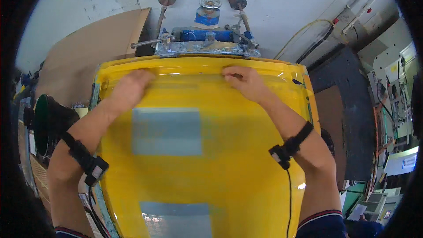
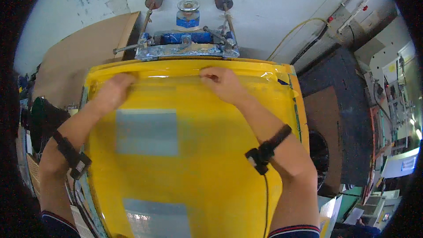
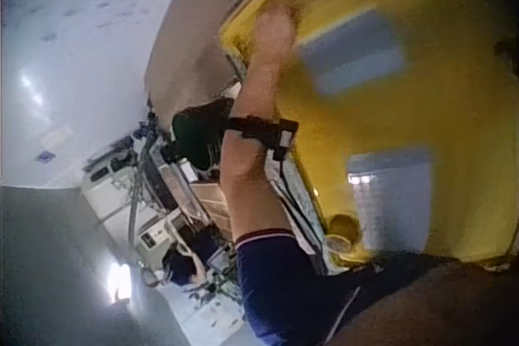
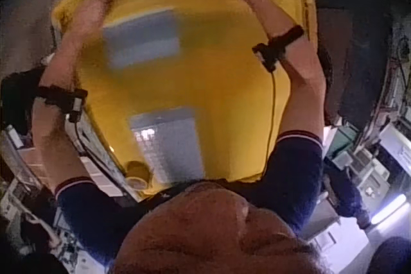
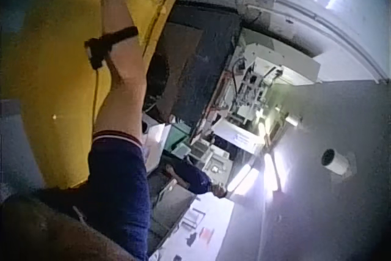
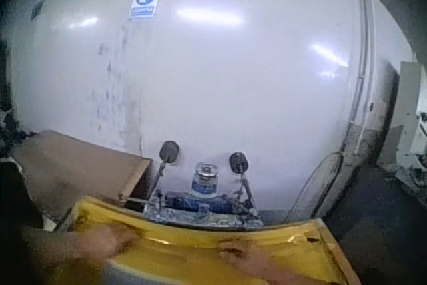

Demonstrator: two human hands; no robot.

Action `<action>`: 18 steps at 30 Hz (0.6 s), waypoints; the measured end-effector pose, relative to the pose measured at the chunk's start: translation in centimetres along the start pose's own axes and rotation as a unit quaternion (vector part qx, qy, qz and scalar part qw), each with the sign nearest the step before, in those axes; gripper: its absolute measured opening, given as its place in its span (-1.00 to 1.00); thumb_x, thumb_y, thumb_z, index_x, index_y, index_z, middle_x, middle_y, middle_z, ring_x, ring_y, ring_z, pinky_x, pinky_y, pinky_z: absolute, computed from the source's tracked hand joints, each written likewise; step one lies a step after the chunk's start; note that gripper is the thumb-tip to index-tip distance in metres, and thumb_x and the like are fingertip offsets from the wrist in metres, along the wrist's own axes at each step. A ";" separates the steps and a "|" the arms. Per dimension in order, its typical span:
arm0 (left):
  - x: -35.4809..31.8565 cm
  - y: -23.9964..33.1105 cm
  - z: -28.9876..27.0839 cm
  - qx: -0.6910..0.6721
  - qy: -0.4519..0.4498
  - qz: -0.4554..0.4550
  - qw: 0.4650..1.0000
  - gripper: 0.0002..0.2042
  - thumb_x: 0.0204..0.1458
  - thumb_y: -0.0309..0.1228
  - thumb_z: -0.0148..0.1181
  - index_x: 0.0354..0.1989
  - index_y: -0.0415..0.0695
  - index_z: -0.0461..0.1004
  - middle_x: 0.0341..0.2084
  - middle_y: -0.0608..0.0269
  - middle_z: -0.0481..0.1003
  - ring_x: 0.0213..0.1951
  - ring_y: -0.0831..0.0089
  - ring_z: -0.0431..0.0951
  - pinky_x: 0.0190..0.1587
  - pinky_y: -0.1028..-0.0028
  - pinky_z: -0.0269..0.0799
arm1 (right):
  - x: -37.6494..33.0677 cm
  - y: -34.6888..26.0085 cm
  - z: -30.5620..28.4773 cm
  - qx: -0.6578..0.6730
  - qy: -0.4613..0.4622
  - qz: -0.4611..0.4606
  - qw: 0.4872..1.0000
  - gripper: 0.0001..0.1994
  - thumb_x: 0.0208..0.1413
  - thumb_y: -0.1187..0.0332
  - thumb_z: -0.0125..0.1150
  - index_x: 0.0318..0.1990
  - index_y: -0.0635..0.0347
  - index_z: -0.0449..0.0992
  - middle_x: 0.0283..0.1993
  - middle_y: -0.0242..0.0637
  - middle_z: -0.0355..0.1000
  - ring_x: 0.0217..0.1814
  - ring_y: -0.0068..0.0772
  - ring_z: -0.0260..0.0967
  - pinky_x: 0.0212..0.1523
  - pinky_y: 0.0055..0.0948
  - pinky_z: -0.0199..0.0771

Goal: Applying yellow adhesive tape to seal the edges of a screen printing frame.

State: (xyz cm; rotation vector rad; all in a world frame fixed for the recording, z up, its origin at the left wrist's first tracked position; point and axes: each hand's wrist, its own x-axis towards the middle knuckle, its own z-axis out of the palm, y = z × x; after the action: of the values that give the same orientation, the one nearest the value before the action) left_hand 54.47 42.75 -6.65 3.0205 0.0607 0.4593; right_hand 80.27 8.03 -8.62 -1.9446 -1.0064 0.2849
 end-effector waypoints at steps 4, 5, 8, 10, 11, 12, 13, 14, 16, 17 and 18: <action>-0.1 -3.8 -2.8 0.015 -0.097 0.021 0.995 -0.77 -0.06 -0.54 0.21 -0.18 -0.16 0.47 -0.23 -0.05 0.52 -0.10 -0.05 0.52 -0.01 0.09 0.45 | 0.2 3.0 -7.3 0.001 -0.011 0.114 0.993 -0.83 0.11 0.36 0.21 -0.35 0.28 0.63 -0.42 -0.40 0.54 -0.39 -0.50 0.43 -0.34 -0.45 0.44; -0.2 -4.7 -4.7 0.035 -0.158 -0.040 0.986 -0.77 -0.06 -0.53 0.21 -0.17 -0.16 0.47 -0.23 -0.06 0.52 -0.10 -0.05 0.52 -0.01 0.09 0.45 | -1.2 5.9 -11.4 -0.015 0.052 0.123 0.991 -0.81 0.07 0.35 0.18 -0.44 0.30 0.58 -0.46 -0.40 0.48 -0.44 -0.55 0.36 -0.39 -0.48 0.35; -2.9 -6.5 -2.5 0.058 -0.112 -0.077 0.989 -0.76 -0.07 -0.53 0.22 -0.17 -0.17 0.48 -0.23 -0.08 0.52 -0.11 -0.07 0.51 -0.04 0.09 0.44 | -2.0 5.1 -14.2 -0.182 0.103 0.230 0.950 -0.74 0.03 0.27 0.15 -0.46 0.32 0.59 -0.59 -0.28 0.46 -0.48 -0.48 0.40 -0.38 -0.38 0.40; -0.2 -5.8 -3.2 0.055 -0.193 -0.120 0.972 -0.74 -0.09 -0.57 0.21 -0.16 -0.18 0.48 -0.23 -0.12 0.52 -0.11 -0.10 0.50 -0.05 0.08 0.44 | -3.1 5.3 -14.8 -0.252 0.104 0.176 0.946 -0.73 0.07 0.25 0.17 -0.44 0.33 0.58 -0.57 -0.23 0.48 -0.45 -0.46 0.42 -0.35 -0.38 0.42; -1.0 -4.6 -5.1 0.067 -0.200 -0.133 0.968 -0.74 -0.09 -0.57 0.21 -0.16 -0.18 0.48 -0.23 -0.12 0.52 -0.11 -0.10 0.50 -0.05 0.08 0.44 | -3.9 4.4 -14.7 -0.258 0.090 0.150 0.950 -0.73 0.09 0.24 0.18 -0.40 0.33 0.58 -0.53 -0.21 0.49 -0.43 -0.46 0.43 -0.32 -0.39 0.43; -2.4 -3.1 -7.7 0.037 -0.087 -0.110 0.989 -0.74 -0.08 -0.62 0.13 -0.16 -0.19 0.48 -0.25 -0.13 0.52 -0.18 -0.14 0.52 -0.10 0.04 0.46 | -4.6 2.1 -13.5 -0.243 0.083 0.141 0.956 -0.73 0.09 0.24 0.18 -0.40 0.33 0.58 -0.53 -0.21 0.49 -0.43 -0.46 0.43 -0.32 -0.39 0.43; -3.6 -2.5 -10.0 0.009 0.030 -0.077 0.997 -0.73 -0.07 -0.67 0.05 -0.16 -0.20 0.48 -0.27 -0.15 0.52 -0.25 -0.17 0.55 -0.15 0.00 0.49 | -4.9 -1.2 -12.3 -0.193 0.086 0.111 0.971 -0.75 0.13 0.27 0.19 -0.36 0.32 0.58 -0.49 -0.23 0.51 -0.40 -0.46 0.44 -0.30 -0.40 0.43; -5.7 -1.6 -11.6 0.019 0.028 -0.081 0.996 -0.73 -0.07 -0.67 0.05 -0.16 -0.20 0.48 -0.27 -0.15 0.52 -0.25 -0.17 0.55 -0.15 0.00 0.49 | -6.3 -4.1 -12.0 -0.148 0.089 0.086 0.981 -0.78 0.16 0.30 0.19 -0.31 0.31 0.57 -0.44 -0.24 0.52 -0.37 -0.47 0.44 -0.27 -0.41 0.43; -10.2 0.2 -14.0 -0.024 -0.004 -0.079 0.997 -0.71 -0.09 -0.66 0.09 -0.14 -0.18 0.48 -0.29 -0.14 0.53 -0.23 -0.16 0.55 -0.16 0.02 0.49 | -10.2 -7.1 -11.2 -0.079 0.065 0.093 0.990 -0.82 0.18 0.35 0.19 -0.28 0.31 0.56 -0.40 -0.26 0.53 -0.35 -0.47 0.44 -0.25 -0.42 0.43; -14.2 1.7 -14.6 -0.069 -0.056 -0.097 0.991 -0.71 -0.09 -0.64 0.11 -0.14 -0.17 0.48 -0.29 -0.11 0.53 -0.22 -0.15 0.55 -0.14 0.05 0.49 | -13.6 -8.4 -10.0 -0.015 0.030 0.111 0.993 -0.86 0.20 0.40 0.19 -0.25 0.30 0.56 -0.36 -0.28 0.53 -0.32 -0.48 0.44 -0.22 -0.44 0.43; -17.1 2.9 -15.6 -0.111 -0.101 -0.117 0.982 -0.71 -0.09 -0.63 0.14 -0.13 -0.16 0.48 -0.30 -0.09 0.53 -0.21 -0.13 0.55 -0.13 0.08 0.49 | -16.2 -10.2 -9.3 -0.024 0.015 0.103 0.994 -0.88 0.19 0.43 0.19 -0.27 0.31 0.55 -0.36 -0.29 0.53 -0.31 -0.49 0.44 -0.21 -0.45 0.43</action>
State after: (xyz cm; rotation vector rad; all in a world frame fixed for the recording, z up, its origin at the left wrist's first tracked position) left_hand 33.53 40.22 3.39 2.7755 0.3250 0.1281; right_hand 69.50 -7.08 1.84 -2.0934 -0.8016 0.3491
